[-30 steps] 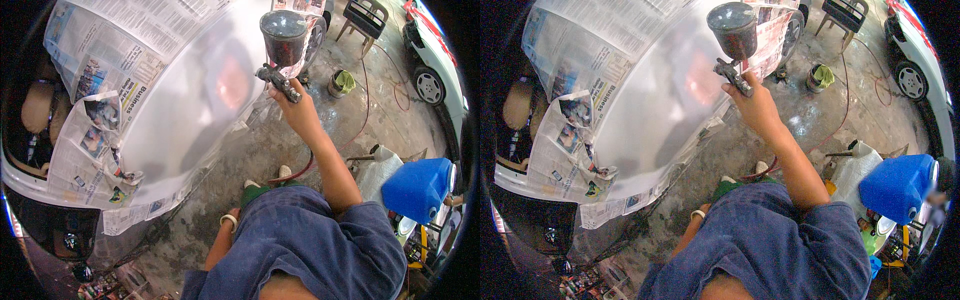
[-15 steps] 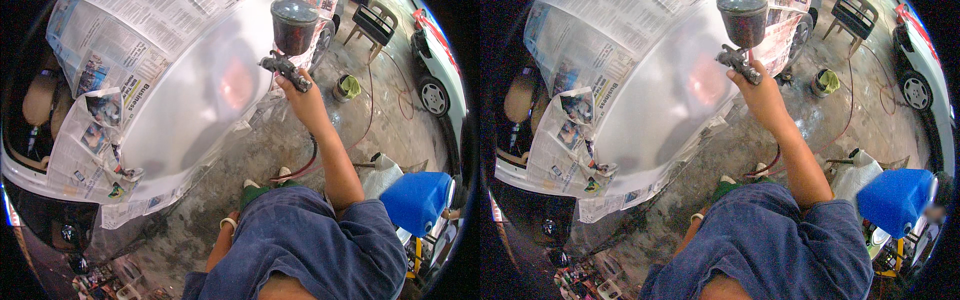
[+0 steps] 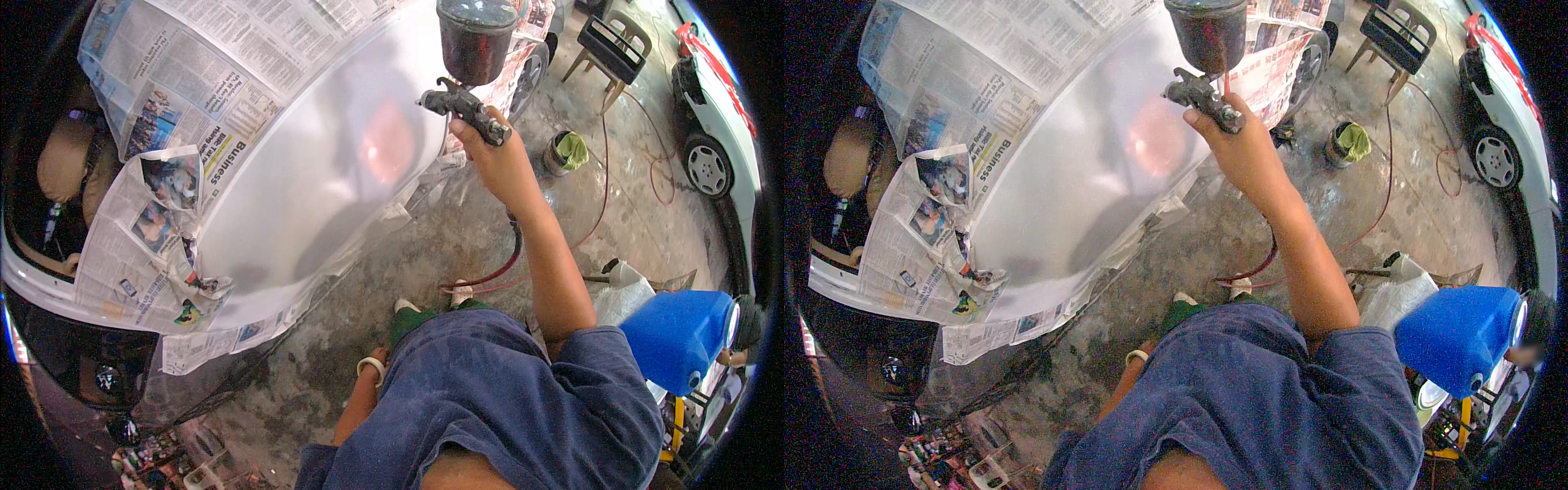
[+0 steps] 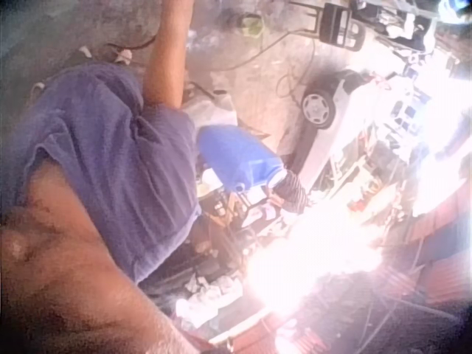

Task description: The person uses a spray gun to apply white paint to a car door covered with newspaper. The person moves the spray gun in steady horizontal strokes across the surface, occasionally adjusting their position by squatting to reach lower areas.

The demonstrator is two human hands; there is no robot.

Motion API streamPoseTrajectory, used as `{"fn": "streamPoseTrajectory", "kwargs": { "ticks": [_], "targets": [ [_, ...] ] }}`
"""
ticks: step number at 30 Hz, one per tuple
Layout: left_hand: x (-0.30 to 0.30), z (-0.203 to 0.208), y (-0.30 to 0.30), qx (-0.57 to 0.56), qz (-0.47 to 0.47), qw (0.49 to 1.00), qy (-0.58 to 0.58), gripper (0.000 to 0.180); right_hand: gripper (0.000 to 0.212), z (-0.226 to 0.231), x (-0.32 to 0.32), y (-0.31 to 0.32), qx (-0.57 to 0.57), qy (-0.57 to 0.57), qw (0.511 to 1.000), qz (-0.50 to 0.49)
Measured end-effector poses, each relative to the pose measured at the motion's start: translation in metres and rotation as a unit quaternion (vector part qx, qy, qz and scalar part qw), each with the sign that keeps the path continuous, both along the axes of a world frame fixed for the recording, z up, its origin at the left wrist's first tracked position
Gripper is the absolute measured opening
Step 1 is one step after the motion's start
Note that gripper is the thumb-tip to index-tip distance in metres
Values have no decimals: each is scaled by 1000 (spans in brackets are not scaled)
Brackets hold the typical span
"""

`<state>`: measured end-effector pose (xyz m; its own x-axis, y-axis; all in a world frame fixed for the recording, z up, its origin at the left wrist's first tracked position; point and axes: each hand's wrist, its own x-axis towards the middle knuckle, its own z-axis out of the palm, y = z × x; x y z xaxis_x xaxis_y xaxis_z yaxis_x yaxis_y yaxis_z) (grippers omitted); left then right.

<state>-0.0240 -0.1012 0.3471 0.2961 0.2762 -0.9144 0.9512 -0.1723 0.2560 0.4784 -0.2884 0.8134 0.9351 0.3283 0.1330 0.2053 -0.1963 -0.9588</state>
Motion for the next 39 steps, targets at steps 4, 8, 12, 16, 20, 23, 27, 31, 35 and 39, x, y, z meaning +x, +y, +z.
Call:
{"fn": "streamPoseTrajectory", "kwargs": {
  "ticks": [4,8,12,16,20,23,27,31,35,39],
  "targets": [
    [2,-4,2,-10,-36,999,12,35,40,-3,16,2,17,-44,998,-40],
    [-2,-11,6,33,-167,985,-28,35,44,9,22,2,-27,-61,995,-74],
    [-7,-21,8,62,-237,967,-66,35,42,17,18,4,-10,-51,997,-50],
    [-12,-28,14,92,-291,946,-112,35,49,9,21,10,13,-54,998,-9],
    [4,-18,14,96,-350,924,-122,34,46,16,18,17,34,-15,998,52],
    [7,-18,22,78,-417,903,-63,32,45,26,24,18,30,-6,998,62],
    [6,-17,11,108,-391,911,-69,31,44,25,41,19,-7,-31,999,32],
    [7,-19,8,117,-385,912,-77,31,42,32,53,19,-11,-19,1000,12],
    [5,-21,8,125,-381,912,-85,31,43,33,66,18,-14,-50,999,3],
    [2,-25,11,131,-381,909,-108,32,46,43,78,13,-61,-61,996,-22]
  ]
}}
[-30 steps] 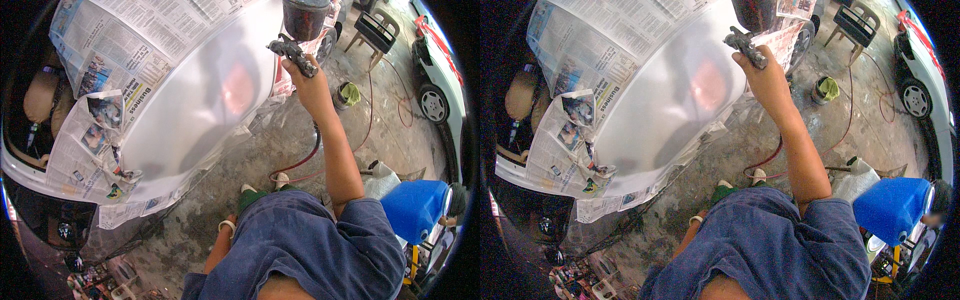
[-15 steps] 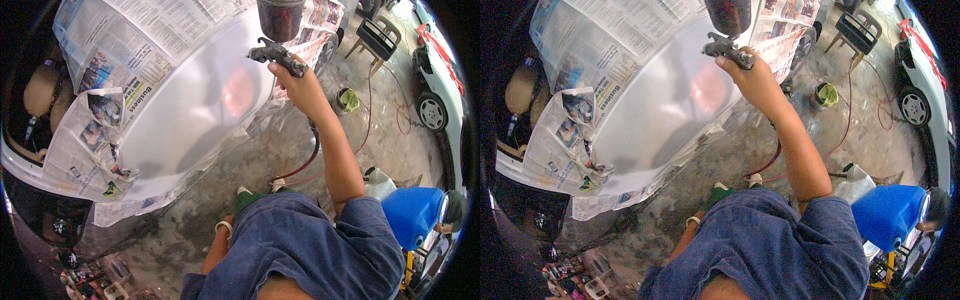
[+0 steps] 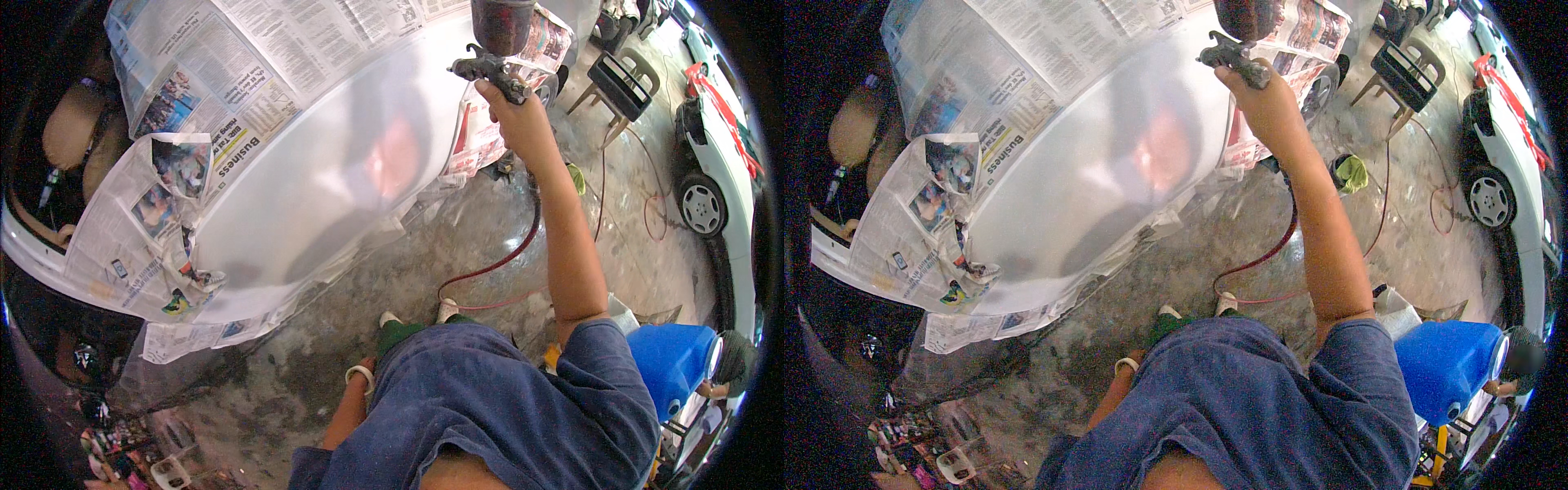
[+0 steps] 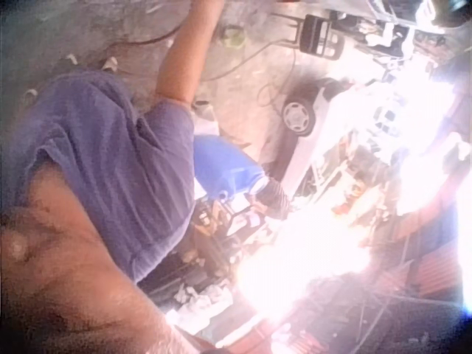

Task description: The person uses a spray gun to apply white paint to a car door covered with newspaper. The person moves the spray gun in steady horizontal strokes across the surface, occasionally adjusting their position by squatting to reach lower areas.

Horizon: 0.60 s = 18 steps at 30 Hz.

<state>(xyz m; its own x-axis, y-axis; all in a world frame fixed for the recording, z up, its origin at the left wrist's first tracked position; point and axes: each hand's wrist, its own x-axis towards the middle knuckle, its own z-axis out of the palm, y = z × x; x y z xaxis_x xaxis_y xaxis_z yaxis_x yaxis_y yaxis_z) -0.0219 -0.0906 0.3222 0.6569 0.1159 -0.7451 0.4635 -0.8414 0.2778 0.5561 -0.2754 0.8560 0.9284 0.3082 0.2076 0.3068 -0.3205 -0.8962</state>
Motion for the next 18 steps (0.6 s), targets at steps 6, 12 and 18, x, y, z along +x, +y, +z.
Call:
{"fn": "streamPoseTrajectory", "kwargs": {
  "ticks": [6,12,18],
  "targets": [
    [-4,-2,-11,22,-11,999,30,32,50,21,14,4,17,-7,1000,-7],
    [-9,-14,-16,46,-68,995,53,36,50,41,59,14,-30,-45,998,27],
    [-14,-18,-15,42,-59,995,62,37,54,39,88,35,-74,-91,993,28]
  ]
}}
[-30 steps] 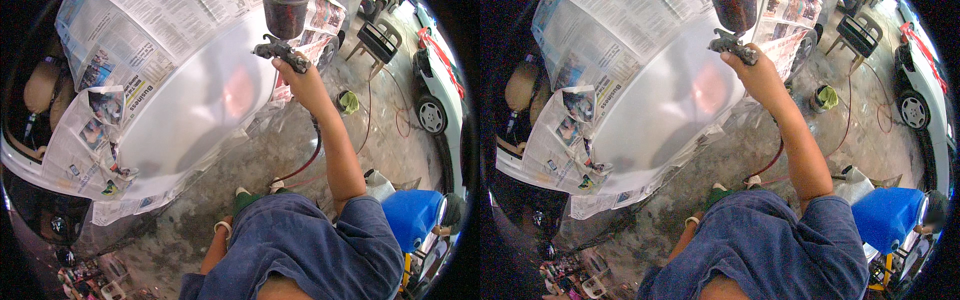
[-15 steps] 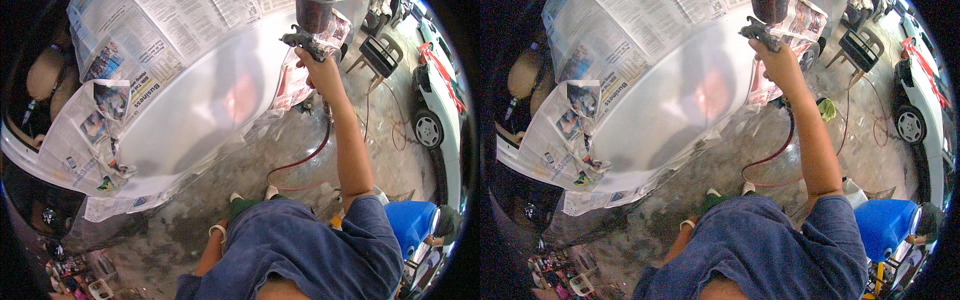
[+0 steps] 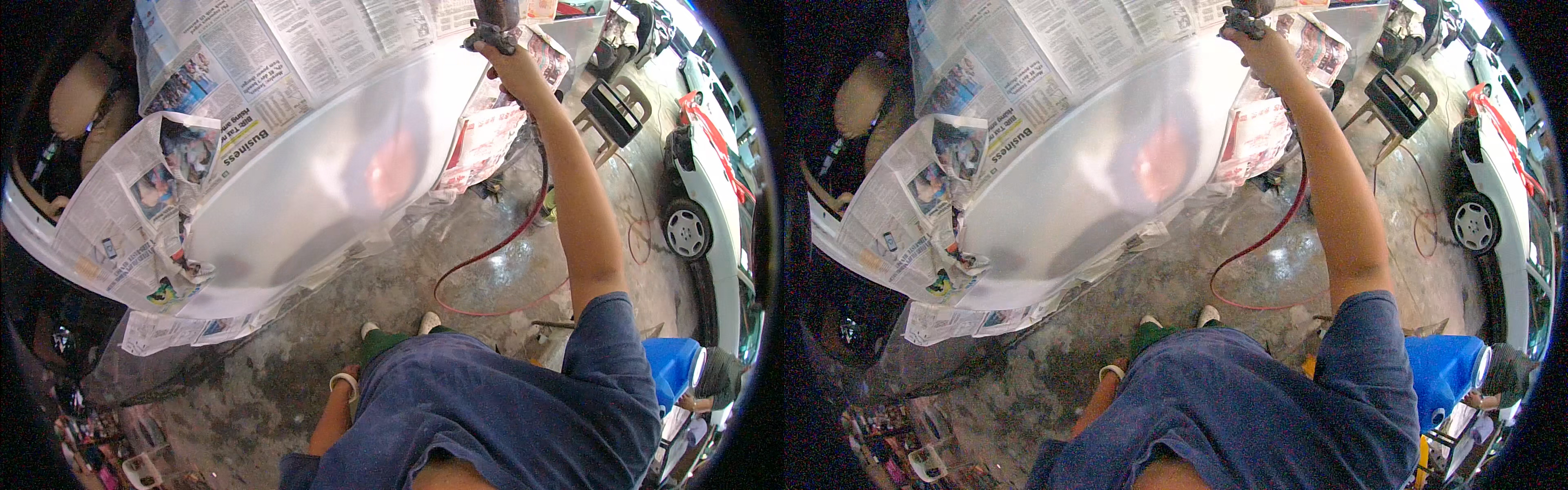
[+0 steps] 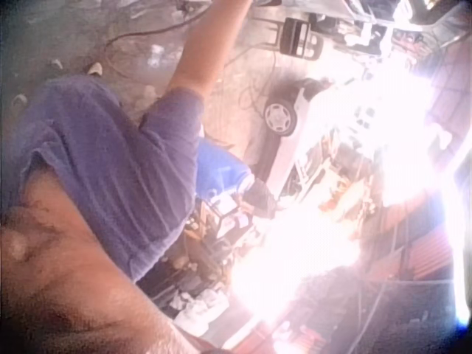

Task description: The person uses a spray gun to apply white paint to a car door covered with newspaper. The person moves the spray gun in steady horizontal strokes across the surface, occasionally adjusting their position by squatting to reach lower areas.

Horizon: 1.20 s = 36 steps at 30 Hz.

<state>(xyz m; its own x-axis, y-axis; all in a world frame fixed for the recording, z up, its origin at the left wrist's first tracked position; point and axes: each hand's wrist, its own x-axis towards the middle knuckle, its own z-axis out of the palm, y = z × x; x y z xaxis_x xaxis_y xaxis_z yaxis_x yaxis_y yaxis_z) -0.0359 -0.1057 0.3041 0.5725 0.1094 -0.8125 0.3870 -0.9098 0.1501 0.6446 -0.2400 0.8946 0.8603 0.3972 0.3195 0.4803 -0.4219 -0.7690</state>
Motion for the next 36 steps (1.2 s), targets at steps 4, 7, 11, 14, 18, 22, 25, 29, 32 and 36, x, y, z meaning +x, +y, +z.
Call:
{"fn": "streamPoseTrajectory", "kwargs": {
  "ticks": [4,7,11,14,18,22,25,29,32,36],
  "targets": [
    [-7,-3,-3,-9,21,1000,2,38,59,1,0,6,-32,-11,999,26],
    [-12,-5,-5,-10,32,999,4,38,59,-1,-9,11,-20,20,999,25],
    [-17,-8,-9,-13,43,999,5,38,59,3,-30,13,-8,46,998,46],
    [-15,-11,-11,-16,47,999,3,38,60,2,-39,15,-22,58,997,54],
    [-17,-13,-13,-19,57,998,3,39,53,11,-65,22,-43,78,993,77],
    [-17,-14,-13,-17,63,998,3,39,49,20,-91,28,-30,78,989,121],
    [-17,-16,-16,-21,66,998,3,39,51,26,-107,30,-43,88,988,122],
    [-16,-16,-17,-23,70,997,2,40,54,25,-112,27,-60,105,984,129],
    [-15,-16,-17,-24,75,997,3,40,54,30,-119,21,-75,86,986,125],
    [-7,-14,-13,-24,73,997,4,41,57,19,-98,10,-47,93,989,109]
  ]
}}
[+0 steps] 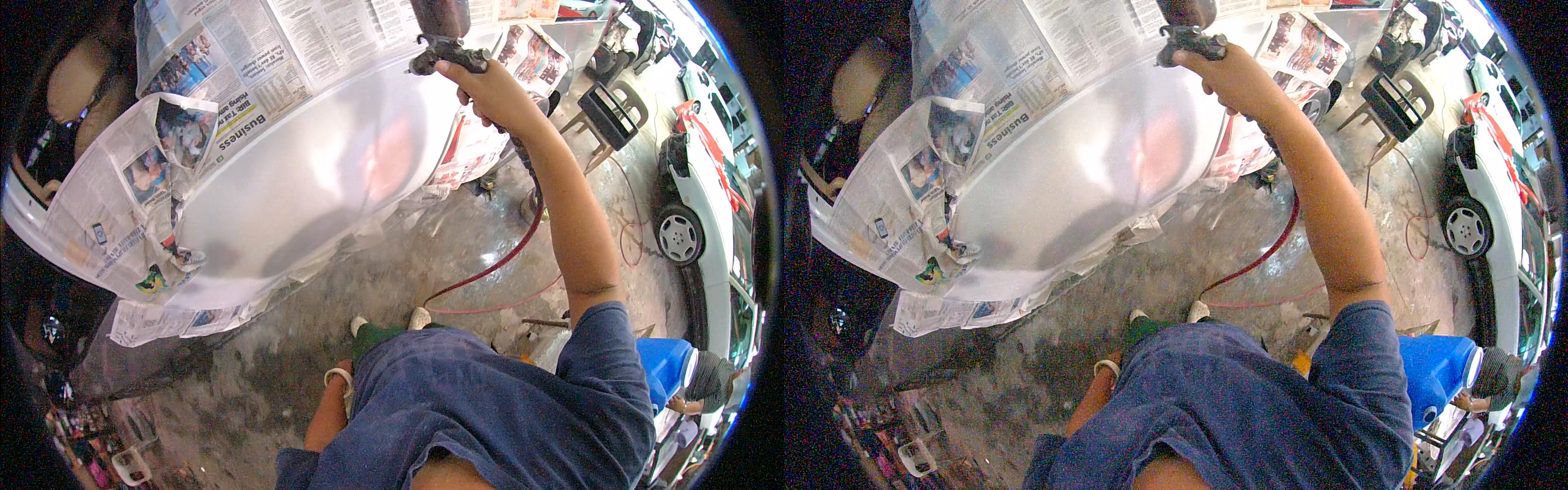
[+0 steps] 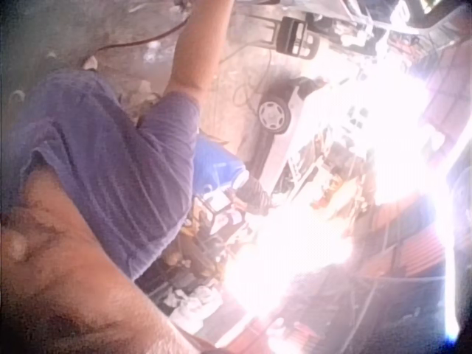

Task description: The person uses a spray gun to apply white paint to a car door covered with newspaper. The person moves the spray gun in steady horizontal strokes across the surface, occasionally adjusting their position by squatting to reach lower areas.

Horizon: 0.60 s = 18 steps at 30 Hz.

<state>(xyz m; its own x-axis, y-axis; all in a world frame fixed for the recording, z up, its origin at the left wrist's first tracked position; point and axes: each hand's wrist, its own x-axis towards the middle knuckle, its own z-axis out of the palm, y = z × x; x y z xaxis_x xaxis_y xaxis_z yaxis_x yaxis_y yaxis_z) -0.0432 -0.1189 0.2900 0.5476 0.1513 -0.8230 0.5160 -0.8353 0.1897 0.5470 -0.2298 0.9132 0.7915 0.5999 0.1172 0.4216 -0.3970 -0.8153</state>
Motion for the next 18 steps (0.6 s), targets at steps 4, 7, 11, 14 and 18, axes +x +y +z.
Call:
{"fn": "streamPoseTrajectory", "kwargs": {
  "ticks": [4,7,11,14,18],
  "targets": [
    [4,4,4,0,8,1000,3,41,48,-8,21,-17,56,14,998,-36],
    [11,11,6,-3,10,1000,3,42,42,-11,45,-36,80,11,994,-72],
    [23,18,10,-6,9,1000,7,42,36,-13,91,-62,101,1,988,-118],
    [27,22,12,-8,16,1000,15,42,32,-14,115,-67,130,-12,981,-144],
    [30,24,17,-7,23,999,22,43,32,-17,139,-70,141,-2,981,-135]
  ]
}}
